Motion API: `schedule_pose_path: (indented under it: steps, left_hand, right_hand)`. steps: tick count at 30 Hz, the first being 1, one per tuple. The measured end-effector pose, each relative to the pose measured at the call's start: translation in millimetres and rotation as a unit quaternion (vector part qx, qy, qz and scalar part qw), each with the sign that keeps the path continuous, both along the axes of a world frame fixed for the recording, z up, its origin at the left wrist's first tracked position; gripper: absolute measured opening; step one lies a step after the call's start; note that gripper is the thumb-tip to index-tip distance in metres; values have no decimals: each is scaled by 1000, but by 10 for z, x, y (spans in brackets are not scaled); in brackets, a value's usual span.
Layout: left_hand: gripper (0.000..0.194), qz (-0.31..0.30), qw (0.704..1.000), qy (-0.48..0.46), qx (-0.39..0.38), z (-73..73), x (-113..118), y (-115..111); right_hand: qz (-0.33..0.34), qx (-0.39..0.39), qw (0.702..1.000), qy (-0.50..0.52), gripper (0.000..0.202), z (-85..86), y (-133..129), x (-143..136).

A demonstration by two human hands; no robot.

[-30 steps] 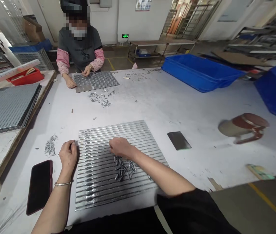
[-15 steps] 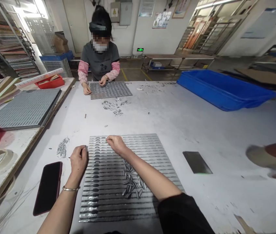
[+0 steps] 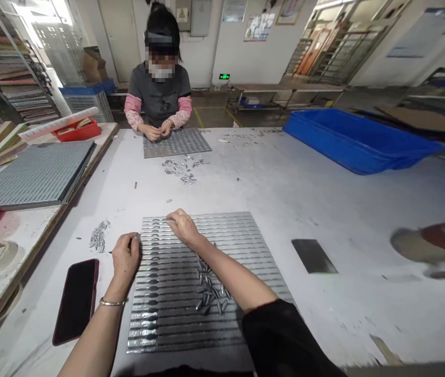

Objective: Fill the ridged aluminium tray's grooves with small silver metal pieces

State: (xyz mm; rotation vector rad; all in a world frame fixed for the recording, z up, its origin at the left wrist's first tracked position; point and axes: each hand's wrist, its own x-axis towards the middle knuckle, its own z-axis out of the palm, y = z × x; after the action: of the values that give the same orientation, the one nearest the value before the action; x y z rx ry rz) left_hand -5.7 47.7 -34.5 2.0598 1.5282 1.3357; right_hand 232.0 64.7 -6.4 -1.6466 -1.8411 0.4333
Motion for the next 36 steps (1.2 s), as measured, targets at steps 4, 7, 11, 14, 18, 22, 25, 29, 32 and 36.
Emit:
schedule_pose_path:
  steps: [4,7,11,14,18,22,25,29,32,36]
  left_hand:
    - [20,22,1000,0,1,17,-17,21]
    - [21,27,1000,0,-3,6,-10,50]
    - [22,27,1000,0,-14,-11,-4,54]
    - [22,29,999,2,-18,-10,-14,37]
    - [22,29,999,-2,-13,-10,-21,23]
    - [21,22,1000,-9,-15,-31,-11,15]
    - [20,19,1000,-13,-17,-50,-3,10]
    - [19,18,1000,-14,-19,-59,8,6]
    - [19,16,1000,-18,-17,-54,15,1]
    - [19,17,1000,-16,-16,-54,13,-3]
  right_hand:
    - [-24,-66,993,-97,18,258,-393,307]
    - [6,-187,965,-186,14,336,-762,419]
    - [25,-208,951,-227,9,308,-971,393]
    - [35,-154,969,-191,15,269,-839,348]
    - [14,-65,997,-25,14,120,-479,216]
    - [3,-27,994,105,21,-148,-185,4]
    - [4,-9,994,106,23,-283,-83,-106]
    - [22,0,997,78,19,-293,-50,-131]
    - [34,-4,998,52,15,-249,-41,-110]
    - [15,-18,1000,20,14,-228,-44,-118]
